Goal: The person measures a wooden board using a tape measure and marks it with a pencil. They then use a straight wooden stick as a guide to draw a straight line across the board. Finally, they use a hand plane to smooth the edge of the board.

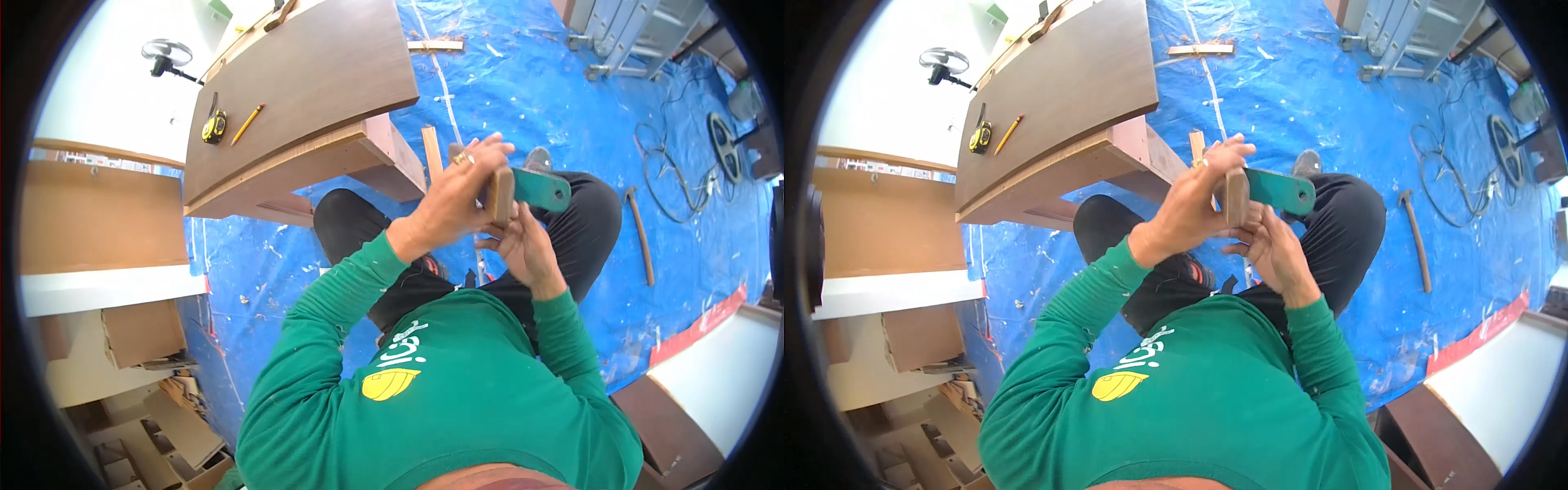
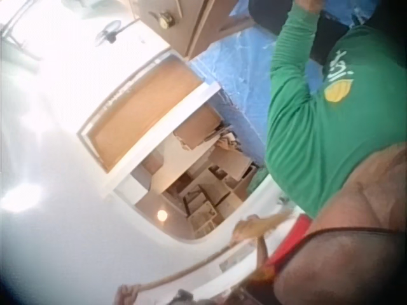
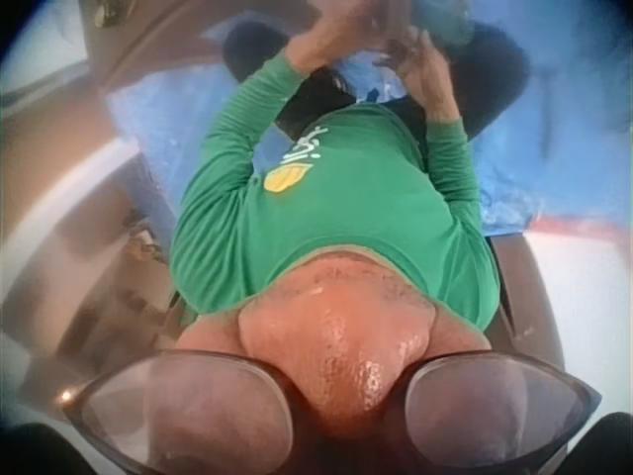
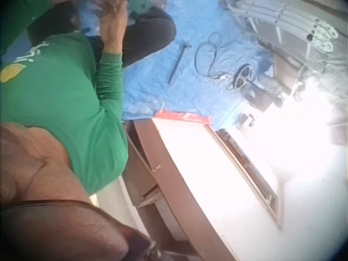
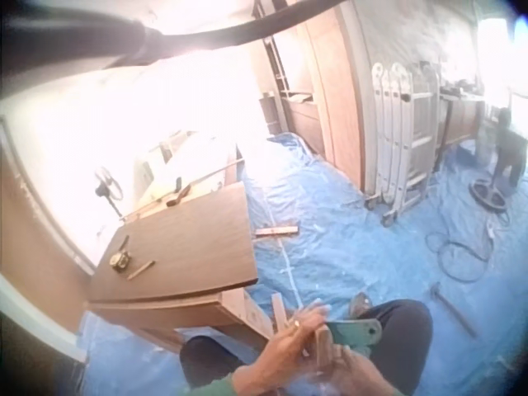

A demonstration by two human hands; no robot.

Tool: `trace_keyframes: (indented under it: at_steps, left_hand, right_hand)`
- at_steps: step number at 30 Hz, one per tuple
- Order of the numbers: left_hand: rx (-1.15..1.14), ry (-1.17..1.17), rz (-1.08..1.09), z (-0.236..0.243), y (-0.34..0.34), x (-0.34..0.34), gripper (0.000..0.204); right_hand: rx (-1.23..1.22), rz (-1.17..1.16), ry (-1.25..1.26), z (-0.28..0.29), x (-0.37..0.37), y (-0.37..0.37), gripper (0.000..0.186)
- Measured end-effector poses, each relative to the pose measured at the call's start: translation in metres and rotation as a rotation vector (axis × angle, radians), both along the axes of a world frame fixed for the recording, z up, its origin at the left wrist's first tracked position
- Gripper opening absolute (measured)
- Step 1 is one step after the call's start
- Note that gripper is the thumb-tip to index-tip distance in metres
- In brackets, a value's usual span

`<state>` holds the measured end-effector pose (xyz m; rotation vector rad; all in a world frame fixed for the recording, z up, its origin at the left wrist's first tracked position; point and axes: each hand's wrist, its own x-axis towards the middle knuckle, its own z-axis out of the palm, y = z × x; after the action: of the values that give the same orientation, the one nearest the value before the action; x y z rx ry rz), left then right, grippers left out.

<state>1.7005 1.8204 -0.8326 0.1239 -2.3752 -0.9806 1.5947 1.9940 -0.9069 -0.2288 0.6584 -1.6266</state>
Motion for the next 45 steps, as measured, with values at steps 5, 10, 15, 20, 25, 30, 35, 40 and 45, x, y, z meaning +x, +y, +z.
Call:
trace_keyframes:
  at_steps: [5, 10, 15, 20, 25, 30, 35, 40, 45]
  left_hand:
    - [-0.24, 0.184, -0.013, 0.013, 0.008, -0.017, 0.069]
    - [-0.404, 0.331, -0.147, 0.022, 0.005, -0.04, 0.052]
    - [-0.544, 0.409, -0.25, 0.061, 0.009, -0.057, 0.05]
    - [-0.729, 0.167, -0.145, 0.1, -0.024, -0.031, 0.078]
    - [-0.574, 0.131, 0.353, 0.103, -0.224, -0.043, 0.05]
    - [-0.574, -0.383, 0.789, 0.054, -0.414, -0.075, 0.058]
    - [-0.471, -0.5, 0.807, 0.023, -0.465, -0.11, 0.063]
    - [-0.362, -0.475, 0.847, 0.048, -0.435, -0.122, 0.06]
    - [-0.458, -0.614, 0.697, 0.056, -0.443, -0.107, 0.056]
  right_hand:
    - [-0.286, -0.202, 0.427, 0.023, -0.003, 0.01, 0.11]
    - [-0.336, -0.337, 0.24, 0.041, -0.013, -0.006, 0.126]
    - [-0.753, -0.338, -0.389, 0.074, -0.027, -0.037, 0.106]
    - [-0.271, -0.556, 0.432, 0.089, -0.071, -0.062, 0.083]
    - [-0.074, -0.424, 0.568, 0.081, -0.045, -0.079, 0.087]
    - [-0.077, -0.245, 0.351, 0.066, 0.003, -0.11, 0.093]
    - [-0.059, -0.24, 0.236, 0.068, 0.015, -0.133, 0.085]
    - [-0.022, -0.358, 0.384, 0.071, 0.024, -0.145, 0.075]
    - [-0.013, -0.318, 0.291, 0.075, 0.026, -0.152, 0.075]
